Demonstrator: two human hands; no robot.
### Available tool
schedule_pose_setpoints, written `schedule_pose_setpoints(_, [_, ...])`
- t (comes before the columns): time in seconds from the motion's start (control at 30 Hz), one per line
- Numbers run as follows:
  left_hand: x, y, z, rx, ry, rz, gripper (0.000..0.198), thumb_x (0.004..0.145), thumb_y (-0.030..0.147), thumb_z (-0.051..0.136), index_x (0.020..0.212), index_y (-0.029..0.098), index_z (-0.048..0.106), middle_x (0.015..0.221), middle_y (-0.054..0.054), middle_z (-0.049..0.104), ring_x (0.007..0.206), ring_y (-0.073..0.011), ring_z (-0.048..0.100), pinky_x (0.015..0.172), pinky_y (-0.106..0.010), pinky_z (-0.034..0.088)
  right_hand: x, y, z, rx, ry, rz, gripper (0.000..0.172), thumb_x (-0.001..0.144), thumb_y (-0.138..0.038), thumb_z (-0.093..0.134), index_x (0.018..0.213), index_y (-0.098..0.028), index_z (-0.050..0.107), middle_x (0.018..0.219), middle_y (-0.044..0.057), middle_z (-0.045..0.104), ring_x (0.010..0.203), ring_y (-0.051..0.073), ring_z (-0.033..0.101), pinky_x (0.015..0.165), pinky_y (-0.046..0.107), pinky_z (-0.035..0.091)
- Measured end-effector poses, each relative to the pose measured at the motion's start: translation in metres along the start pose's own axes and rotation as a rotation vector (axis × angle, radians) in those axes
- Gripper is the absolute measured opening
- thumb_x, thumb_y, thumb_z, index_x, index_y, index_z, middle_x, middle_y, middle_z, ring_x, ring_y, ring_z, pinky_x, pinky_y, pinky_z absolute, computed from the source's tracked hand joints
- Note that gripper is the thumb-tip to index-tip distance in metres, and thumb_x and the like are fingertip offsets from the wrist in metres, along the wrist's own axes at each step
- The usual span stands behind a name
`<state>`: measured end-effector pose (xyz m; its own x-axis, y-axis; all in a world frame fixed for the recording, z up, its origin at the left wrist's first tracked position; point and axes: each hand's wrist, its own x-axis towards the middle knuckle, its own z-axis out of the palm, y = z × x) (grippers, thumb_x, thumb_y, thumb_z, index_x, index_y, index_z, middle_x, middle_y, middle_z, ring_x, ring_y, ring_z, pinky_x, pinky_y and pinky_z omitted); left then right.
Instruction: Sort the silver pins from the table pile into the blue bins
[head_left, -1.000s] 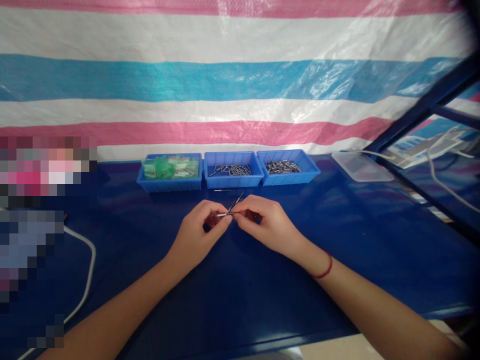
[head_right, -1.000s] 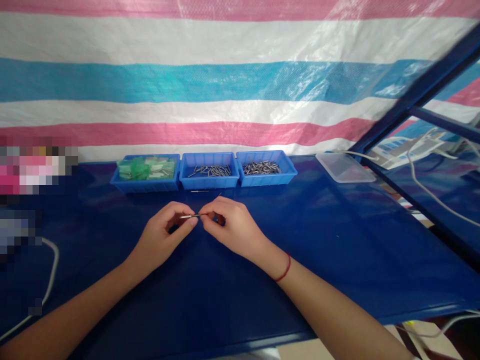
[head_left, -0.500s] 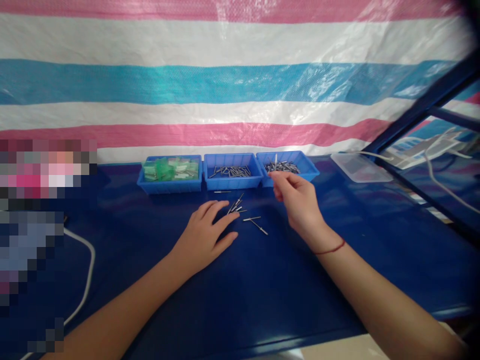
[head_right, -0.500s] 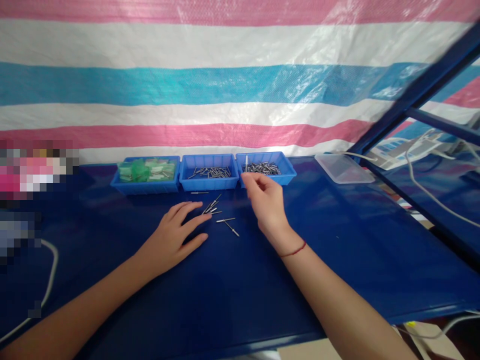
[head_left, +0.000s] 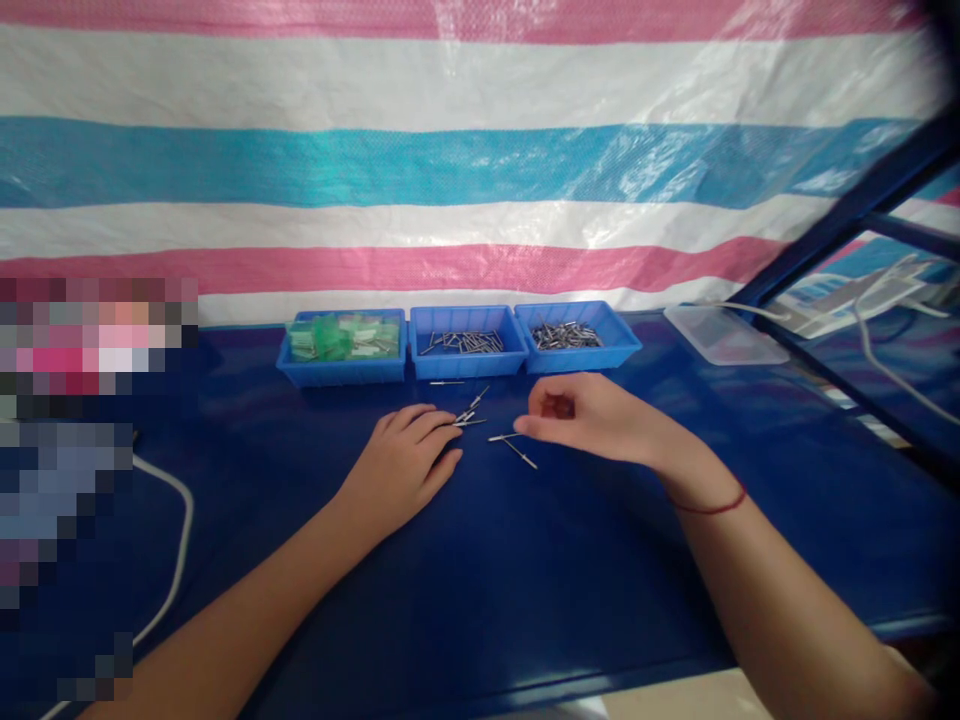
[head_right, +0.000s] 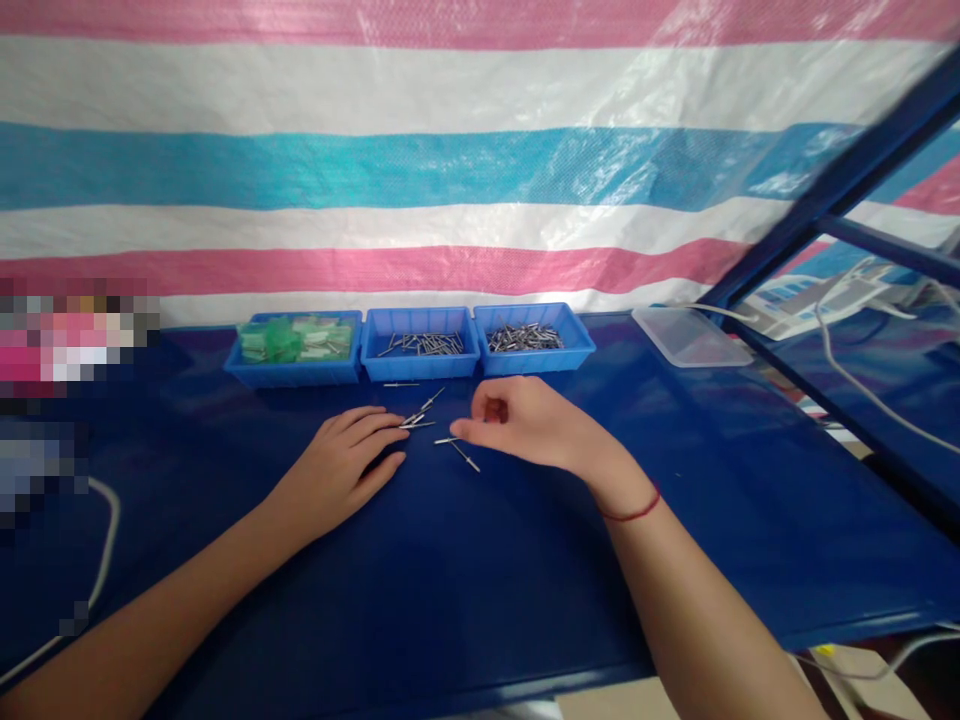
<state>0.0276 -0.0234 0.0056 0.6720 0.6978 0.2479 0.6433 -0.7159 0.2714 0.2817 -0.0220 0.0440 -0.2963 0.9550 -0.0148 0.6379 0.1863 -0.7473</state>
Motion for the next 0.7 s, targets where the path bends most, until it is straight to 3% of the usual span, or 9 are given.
schedule_pose_setpoints(0.1, [0.001,-0.002,-0.001,-0.003,0.032,-0.009,0.023,0.092,0.027,0.049,0.107,0.018,0.065,0.119,-0.009,0.062,0.115,-0.0260,0.053,0.099,-0.045,0.043,-0.007,0.001,0.001,-0.252,-0.074,-0.022,0.024,0.069,-0.040,0.073,0.069,-0.020,0.062,0.058,-0.002,0.058,0.050,0.012,0.049,0.045,0.023,0.031])
schedule_pose_setpoints(0.23, [0.004,-0.005,-0.001,0.041,0.056,-0.020,0.035,0.092,0.030,0.049,0.125,0.021,0.056,0.141,-0.013,0.045,0.133,-0.0304,0.038,0.108,-0.049,0.034,-0.005,0.000,0.014,-0.313,-0.138,-0.077,0.009,0.078,-0.025,0.065,0.071,-0.021,0.061,0.063,0.000,0.063,0.054,0.013,0.055,0.048,0.023,0.033])
schedule_pose_setpoints(0.37, [0.005,-0.010,0.003,0.048,0.012,-0.054,0.047,0.093,0.037,0.048,0.138,0.025,0.045,0.152,-0.013,0.029,0.138,-0.0339,0.030,0.109,-0.054,0.030,0.002,-0.002,0.026,-0.392,-0.056,-0.196,0.006,0.084,-0.021,0.059,0.080,-0.021,0.063,0.073,0.002,0.063,0.063,0.015,0.057,0.059,0.026,0.040])
schedule_pose_setpoints(0.47, [0.005,-0.011,0.004,0.047,-0.004,-0.068,0.046,0.093,0.039,0.047,0.137,0.026,0.047,0.151,-0.013,0.032,0.135,-0.0334,0.034,0.108,-0.056,0.030,0.006,-0.001,0.035,-0.440,0.053,-0.277,0.008,0.086,-0.020,0.057,0.090,-0.020,0.064,0.089,0.006,0.063,0.079,0.019,0.060,0.074,0.031,0.047])
schedule_pose_setpoints(0.53, [0.006,-0.011,0.004,0.063,-0.016,-0.072,0.044,0.093,0.040,0.046,0.135,0.027,0.049,0.149,-0.012,0.036,0.134,-0.0328,0.036,0.108,-0.055,0.031,0.008,0.002,0.040,-0.447,0.103,-0.328,0.018,0.086,-0.020,0.056,0.103,-0.020,0.063,0.104,0.010,0.061,0.094,0.023,0.060,0.085,0.037,0.048])
schedule_pose_setpoints(0.63, [0.006,-0.010,0.004,0.068,-0.008,-0.069,0.040,0.094,0.039,0.046,0.131,0.026,0.053,0.146,-0.011,0.041,0.134,-0.0326,0.036,0.108,-0.054,0.030,0.013,0.006,0.045,-0.451,0.128,-0.386,0.034,0.087,-0.020,0.054,0.121,-0.019,0.057,0.121,0.013,0.057,0.108,0.027,0.056,0.095,0.044,0.045])
schedule_pose_setpoints(0.7, [0.007,-0.010,0.003,0.053,0.009,-0.057,0.038,0.094,0.038,0.046,0.128,0.025,0.056,0.143,-0.011,0.045,0.132,-0.0314,0.038,0.107,-0.053,0.031,0.015,0.009,0.047,-0.445,0.122,-0.403,0.036,0.087,-0.019,0.052,0.123,-0.018,0.057,0.122,0.014,0.057,0.110,0.028,0.055,0.097,0.046,0.045])
